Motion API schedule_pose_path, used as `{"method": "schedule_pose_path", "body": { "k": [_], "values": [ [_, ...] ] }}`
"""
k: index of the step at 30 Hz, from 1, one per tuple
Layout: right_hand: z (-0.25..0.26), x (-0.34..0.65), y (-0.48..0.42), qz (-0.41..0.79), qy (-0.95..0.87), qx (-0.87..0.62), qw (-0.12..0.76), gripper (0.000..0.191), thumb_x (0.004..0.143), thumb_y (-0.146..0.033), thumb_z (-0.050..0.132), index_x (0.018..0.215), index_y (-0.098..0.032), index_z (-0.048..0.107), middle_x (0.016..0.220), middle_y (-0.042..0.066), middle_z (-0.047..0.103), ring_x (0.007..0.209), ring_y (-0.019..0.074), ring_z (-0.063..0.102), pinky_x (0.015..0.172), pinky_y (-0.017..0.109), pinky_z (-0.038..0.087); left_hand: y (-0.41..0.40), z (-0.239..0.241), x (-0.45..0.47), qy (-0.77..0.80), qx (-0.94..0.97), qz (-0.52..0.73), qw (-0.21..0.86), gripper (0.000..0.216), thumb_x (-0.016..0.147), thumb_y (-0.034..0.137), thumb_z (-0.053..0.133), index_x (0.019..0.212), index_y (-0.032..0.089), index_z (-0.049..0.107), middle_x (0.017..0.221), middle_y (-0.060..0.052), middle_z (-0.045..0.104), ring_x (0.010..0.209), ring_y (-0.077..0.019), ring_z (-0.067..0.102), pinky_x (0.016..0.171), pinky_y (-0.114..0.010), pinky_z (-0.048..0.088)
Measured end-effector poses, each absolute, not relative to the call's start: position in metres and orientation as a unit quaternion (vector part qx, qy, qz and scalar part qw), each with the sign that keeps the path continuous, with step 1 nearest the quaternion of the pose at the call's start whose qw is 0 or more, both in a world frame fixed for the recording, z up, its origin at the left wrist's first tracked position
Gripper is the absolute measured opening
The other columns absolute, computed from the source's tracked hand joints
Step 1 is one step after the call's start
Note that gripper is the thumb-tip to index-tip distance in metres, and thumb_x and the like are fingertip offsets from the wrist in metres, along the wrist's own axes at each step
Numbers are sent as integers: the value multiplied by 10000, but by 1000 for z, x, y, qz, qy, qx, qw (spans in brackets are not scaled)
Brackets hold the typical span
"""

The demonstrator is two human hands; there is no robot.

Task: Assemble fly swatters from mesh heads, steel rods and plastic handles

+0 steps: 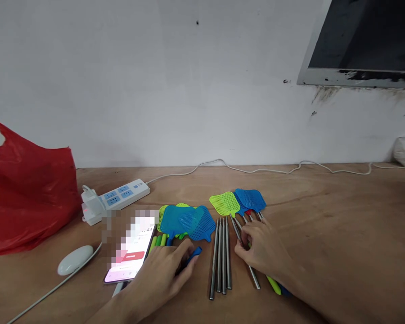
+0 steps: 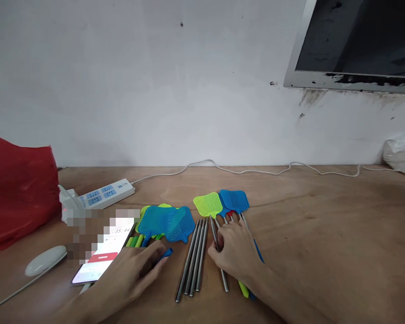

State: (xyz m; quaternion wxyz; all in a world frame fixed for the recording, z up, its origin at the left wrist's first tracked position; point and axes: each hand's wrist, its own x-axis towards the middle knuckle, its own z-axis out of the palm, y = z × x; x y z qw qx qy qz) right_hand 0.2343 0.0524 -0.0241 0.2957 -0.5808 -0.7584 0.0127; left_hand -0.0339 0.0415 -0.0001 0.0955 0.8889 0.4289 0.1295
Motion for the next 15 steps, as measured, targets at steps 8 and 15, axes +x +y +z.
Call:
{"method": "schedule_pose_path", "body": {
  "k": [8,15],
  "values": [
    [-7,247,63,482,-518,-525,474,299,641,-439,712,557,-202,550,502,-58,410,457,85,321,444,233,222,39,1,-35,409,899,119,107,188,1016,305,322,1031,234,496,836,-25,691,685,-228,654,596,-303,361],
    [1,239,58,610,-394,-438,530,323,650,-472,799,719,-175,694,524,-28,541,447,83,438,399,186,321,40,-3,-36,381,909,140,92,158,1012,268,330,993,237,484,790,-9,673,650,-206,636,574,-294,341]
  ]
}}
